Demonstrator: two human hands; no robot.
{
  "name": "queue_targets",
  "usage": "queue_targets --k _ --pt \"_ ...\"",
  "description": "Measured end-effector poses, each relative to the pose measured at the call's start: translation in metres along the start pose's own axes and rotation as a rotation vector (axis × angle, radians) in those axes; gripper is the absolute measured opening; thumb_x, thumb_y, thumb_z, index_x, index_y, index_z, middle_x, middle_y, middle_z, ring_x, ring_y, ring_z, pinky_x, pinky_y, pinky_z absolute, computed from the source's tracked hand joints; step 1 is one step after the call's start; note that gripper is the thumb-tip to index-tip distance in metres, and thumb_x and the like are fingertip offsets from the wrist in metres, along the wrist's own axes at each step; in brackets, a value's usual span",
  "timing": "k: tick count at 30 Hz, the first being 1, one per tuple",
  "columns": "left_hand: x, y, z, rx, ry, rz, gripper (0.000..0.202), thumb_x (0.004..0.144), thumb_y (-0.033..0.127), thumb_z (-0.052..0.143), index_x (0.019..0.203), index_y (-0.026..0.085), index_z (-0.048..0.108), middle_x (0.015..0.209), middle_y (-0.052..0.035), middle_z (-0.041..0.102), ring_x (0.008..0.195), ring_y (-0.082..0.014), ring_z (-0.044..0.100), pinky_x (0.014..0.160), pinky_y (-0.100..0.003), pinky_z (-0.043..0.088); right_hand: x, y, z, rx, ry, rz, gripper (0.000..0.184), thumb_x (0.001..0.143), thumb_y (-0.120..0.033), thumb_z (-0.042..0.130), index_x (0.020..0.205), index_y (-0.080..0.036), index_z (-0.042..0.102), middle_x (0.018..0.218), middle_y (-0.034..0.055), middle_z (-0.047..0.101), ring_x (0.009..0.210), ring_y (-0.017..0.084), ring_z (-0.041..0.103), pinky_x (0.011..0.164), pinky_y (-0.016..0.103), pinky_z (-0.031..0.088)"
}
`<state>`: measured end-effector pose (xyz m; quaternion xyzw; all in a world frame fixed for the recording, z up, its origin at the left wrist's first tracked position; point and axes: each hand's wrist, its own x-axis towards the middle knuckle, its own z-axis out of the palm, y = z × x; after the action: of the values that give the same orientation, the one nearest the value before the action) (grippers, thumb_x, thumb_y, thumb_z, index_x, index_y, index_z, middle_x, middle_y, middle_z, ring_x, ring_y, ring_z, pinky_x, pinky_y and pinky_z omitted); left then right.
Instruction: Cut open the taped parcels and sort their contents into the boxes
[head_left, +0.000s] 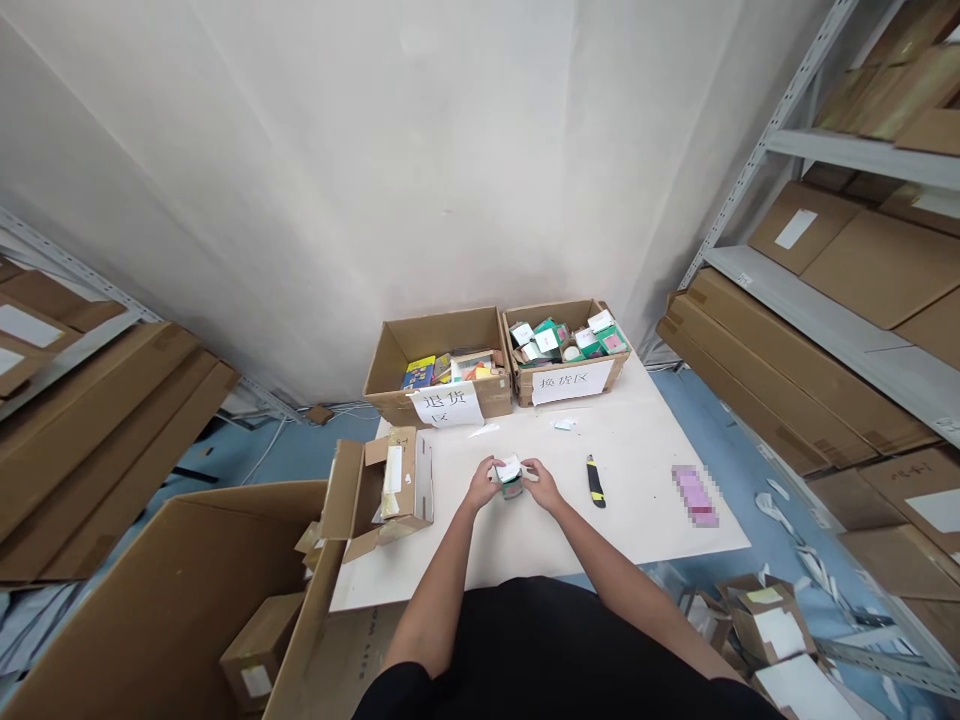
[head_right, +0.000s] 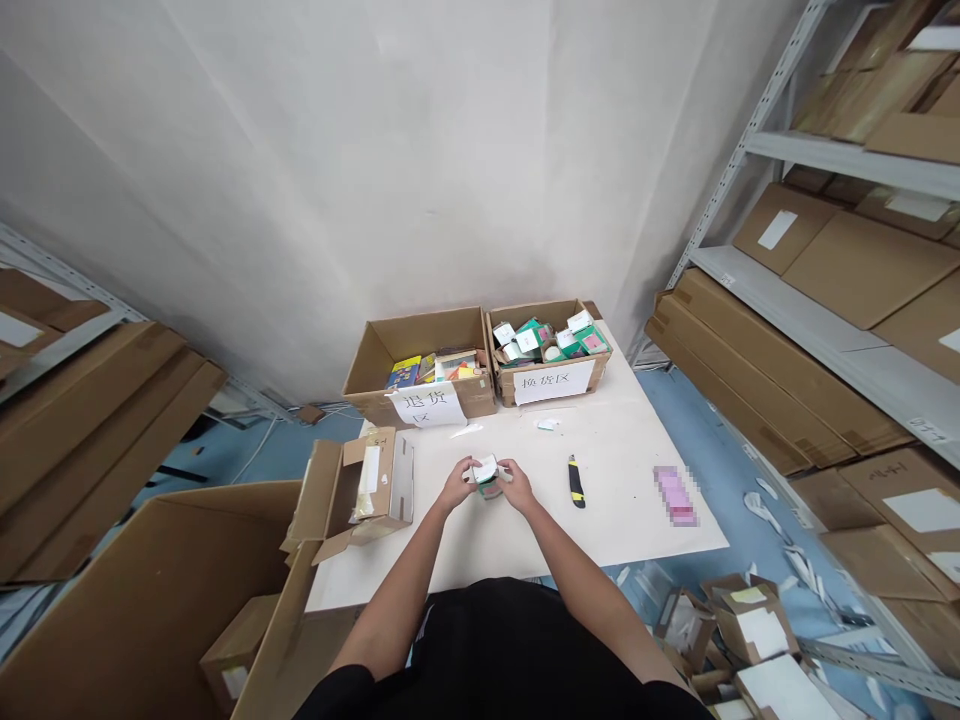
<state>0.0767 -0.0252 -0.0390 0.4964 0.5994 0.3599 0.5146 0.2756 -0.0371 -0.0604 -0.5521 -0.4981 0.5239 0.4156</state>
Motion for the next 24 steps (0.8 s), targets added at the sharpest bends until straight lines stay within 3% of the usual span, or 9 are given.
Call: queue_targets --k 4,7,12,18,21,24 --pt "-0.010 -0.004 0.004 0.150 -0.012 0.068 0.054 0.060 0.011 0.076 0.111 0.026 0.069 0.150 -0.0089 0.054 0.137 -0.0302 0.053 0.101 -0.043 0.051 -0.004 -0.003 0.003 -0.101 0.016 -0.034 0.037 0.071 -0.030 0.061 0.108 -0.028 0.064 0.123 0.0040 0.071 0.114 0.029 0.067 0.095 0.045 0.056" --pt "-0.012 -0.004 0.008 0.205 0.018 0.106 0.045 0.069 0.013 0.070 0.112 0.026 0.067 0.144 -0.0079 0.060 0.128 -0.0265 0.060 0.098 -0.041 0.053 -0.005 -0.004 0.009 -0.138 0.045 -0.063 0.032 0.075 -0.029 0.058 0.106 -0.026 0.064 0.118 0.0053 0.071 0.106 0.026 0.070 0.094 0.044 0.057" --pt "-0.013 -0.002 0.008 0.220 0.014 0.122 0.037 0.078 0.019 0.066 0.114 0.027 0.067 0.136 -0.0055 0.066 0.128 -0.0253 0.060 0.099 -0.041 0.054 -0.003 -0.003 0.012 -0.157 0.078 -0.083 0.028 0.079 -0.028 0.054 0.105 -0.025 0.063 0.114 0.0063 0.070 0.099 0.024 0.072 0.091 0.042 0.059" --pt "-0.016 -0.006 0.006 0.278 -0.041 0.103 0.037 0.078 0.023 0.072 0.114 0.028 0.072 0.158 -0.0085 0.048 0.151 -0.0317 0.041 0.104 -0.045 0.054 -0.003 0.001 0.009 -0.187 0.077 -0.086 0.025 0.074 -0.025 0.054 0.098 -0.024 0.064 0.108 0.0056 0.071 0.095 0.024 0.072 0.092 0.043 0.059" --pt "-0.016 -0.012 0.007 0.279 -0.066 0.110 0.044 0.074 0.025 0.078 0.117 0.029 0.071 0.163 -0.0092 0.042 0.152 -0.0327 0.039 0.109 -0.047 0.051 -0.003 0.003 0.009 -0.121 0.073 -0.025 0.034 0.069 -0.023 0.058 0.103 -0.026 0.061 0.109 0.0041 0.070 0.095 0.023 0.073 0.090 0.042 0.060" --pt "-0.017 -0.020 0.012 0.103 0.031 0.067 0.051 0.069 0.024 0.081 0.117 0.028 0.067 0.157 -0.0109 0.047 0.140 -0.0311 0.054 0.107 -0.045 0.053 -0.001 0.003 0.010 -0.032 0.063 0.073 0.051 0.062 -0.021 0.064 0.113 -0.027 0.057 0.110 0.0031 0.070 0.097 0.024 0.072 0.090 0.043 0.059"
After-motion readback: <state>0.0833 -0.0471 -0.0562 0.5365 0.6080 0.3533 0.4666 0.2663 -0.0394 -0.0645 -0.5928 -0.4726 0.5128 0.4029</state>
